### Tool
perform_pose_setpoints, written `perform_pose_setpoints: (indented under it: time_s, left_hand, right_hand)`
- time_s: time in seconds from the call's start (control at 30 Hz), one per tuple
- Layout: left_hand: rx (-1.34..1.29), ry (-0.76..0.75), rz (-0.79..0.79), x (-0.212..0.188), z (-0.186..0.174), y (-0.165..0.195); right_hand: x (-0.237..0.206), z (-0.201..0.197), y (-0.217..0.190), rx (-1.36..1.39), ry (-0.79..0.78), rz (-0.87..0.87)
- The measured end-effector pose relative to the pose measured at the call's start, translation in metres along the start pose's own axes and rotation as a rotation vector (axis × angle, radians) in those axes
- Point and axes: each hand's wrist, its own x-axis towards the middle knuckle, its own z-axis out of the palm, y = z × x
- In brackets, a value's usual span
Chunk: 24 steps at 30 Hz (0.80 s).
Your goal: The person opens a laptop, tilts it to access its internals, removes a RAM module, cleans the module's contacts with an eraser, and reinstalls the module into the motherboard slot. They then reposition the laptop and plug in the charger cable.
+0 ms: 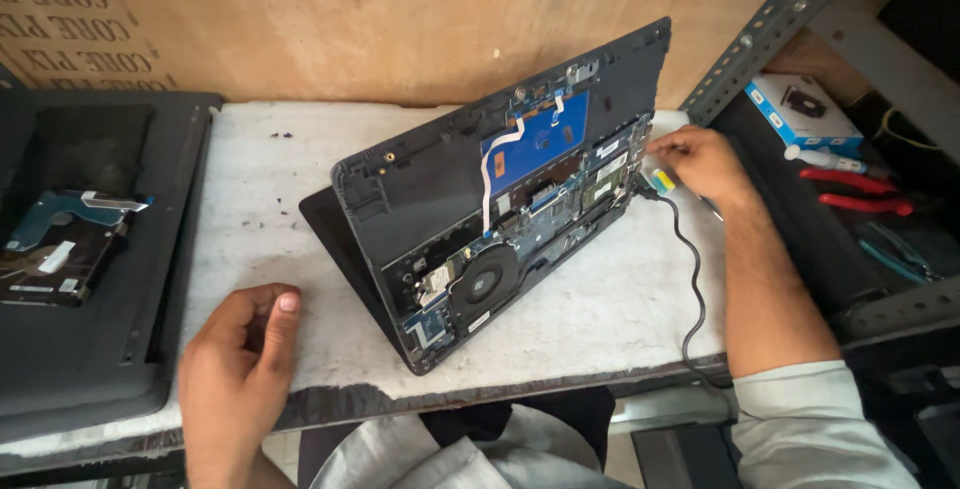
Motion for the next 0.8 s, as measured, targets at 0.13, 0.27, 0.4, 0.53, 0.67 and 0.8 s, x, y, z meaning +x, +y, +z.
perform_pose_setpoints:
  time_s: [0.13,0.27,0.4,0.53,0.67,0.8]
  left_hand:
    - [-0.004,0.0,0.037,0.0011,0.0002,-0.0019]
    - [0.0,0.005,0.023,0.0012,0.0002,-0.0031]
    - [-0.008,0.006,-0.006,0.0008,-0.0006,-0.0014]
    - [-0.009,0.01,-0.007,-0.0001,-0.0003,0.0014]
    - [0.029,0.016,0.003,0.0004,-0.001,0.0035]
    - [0.072,0.007,-0.037,0.001,-0.001,0.0046]
  right_hand:
    - [-0.0014,-0.0008,-0.0011,-0.004,0.007,-0.005]
    - [-0.0017,-0.0025,-0.0005,0.007,0.07,0.147]
    - [-0.0001,-0.0023,0.001,-0.029,0.062,0.029]
    - [-0.0003,-0.0005,0.0012,-0.01,0.024,0.062]
    - [-0.0017,-0.0024,-0.0023,-0.006,0.023,0.064]
    - [-0.0025,-0.0045,-0.0085,-0.084,0.03,0.13]
